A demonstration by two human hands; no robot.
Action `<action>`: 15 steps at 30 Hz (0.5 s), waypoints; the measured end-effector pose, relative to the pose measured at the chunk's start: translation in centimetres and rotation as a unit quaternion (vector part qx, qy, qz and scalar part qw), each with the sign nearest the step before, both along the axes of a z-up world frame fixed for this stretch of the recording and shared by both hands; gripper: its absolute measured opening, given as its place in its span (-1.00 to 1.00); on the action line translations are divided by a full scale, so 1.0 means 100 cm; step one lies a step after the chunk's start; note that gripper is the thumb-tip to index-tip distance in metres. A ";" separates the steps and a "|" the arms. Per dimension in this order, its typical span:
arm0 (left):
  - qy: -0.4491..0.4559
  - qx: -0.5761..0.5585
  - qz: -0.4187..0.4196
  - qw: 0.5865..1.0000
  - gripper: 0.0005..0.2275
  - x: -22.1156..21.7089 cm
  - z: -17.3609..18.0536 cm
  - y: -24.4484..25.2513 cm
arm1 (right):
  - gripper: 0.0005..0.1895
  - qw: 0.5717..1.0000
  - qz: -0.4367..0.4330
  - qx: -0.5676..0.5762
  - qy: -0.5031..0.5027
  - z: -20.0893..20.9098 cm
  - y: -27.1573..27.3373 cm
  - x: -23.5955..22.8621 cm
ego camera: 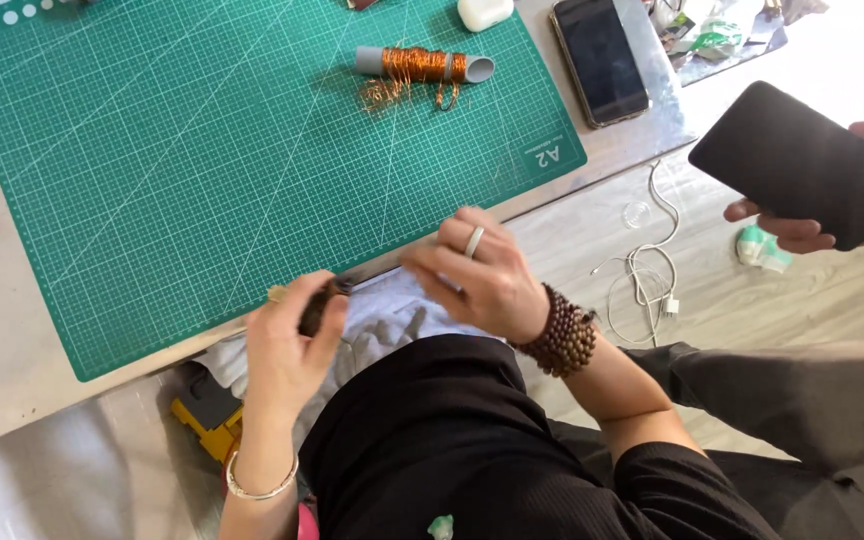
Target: The person wraps copper wire around a cylindrical object held in their left hand. They use their right hand to guide the wire and occasionally adjust the object's position. A smartphone is briefly handled and placed on the table.
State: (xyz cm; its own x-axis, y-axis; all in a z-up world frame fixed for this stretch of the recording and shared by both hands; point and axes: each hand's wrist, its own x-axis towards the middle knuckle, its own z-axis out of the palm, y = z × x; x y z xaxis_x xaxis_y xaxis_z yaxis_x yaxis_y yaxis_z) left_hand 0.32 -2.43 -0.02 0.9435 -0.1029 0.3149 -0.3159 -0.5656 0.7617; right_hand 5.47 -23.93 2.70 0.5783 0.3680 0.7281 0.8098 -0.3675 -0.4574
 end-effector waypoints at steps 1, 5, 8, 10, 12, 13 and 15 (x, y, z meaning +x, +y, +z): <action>0.003 0.001 0.005 1.000 -0.84 0.000 0.009 -0.005 | -0.94 1.000 0.005 0.001 0.003 0.007 -0.002 0.003; -0.044 0.073 0.001 0.996 -0.82 -0.002 0.026 -0.014 | -0.96 0.999 0.018 0.004 -0.032 0.017 -0.006 0.015; -0.052 0.102 0.008 0.993 -0.79 -0.008 0.027 -0.013 | -0.98 0.999 0.016 -0.001 -0.039 0.018 -0.005 0.019; -0.052 0.114 0.007 0.992 -0.78 -0.009 0.032 -0.015 | -0.98 0.999 0.014 0.002 -0.041 0.020 -0.005 0.021; -0.029 0.086 -0.011 0.996 -0.79 -0.011 0.039 -0.018 | -0.95 1.000 0.006 0.010 -0.021 0.017 -0.004 0.019; -0.026 0.086 -0.009 0.996 -0.79 -0.012 0.039 -0.018 | -0.95 1.000 0.008 0.010 -0.019 0.019 -0.004 0.018; -0.016 0.040 -0.018 0.999 -0.81 -0.012 0.040 -0.017 | -0.93 1.000 -0.010 0.023 -0.014 0.022 -0.004 0.015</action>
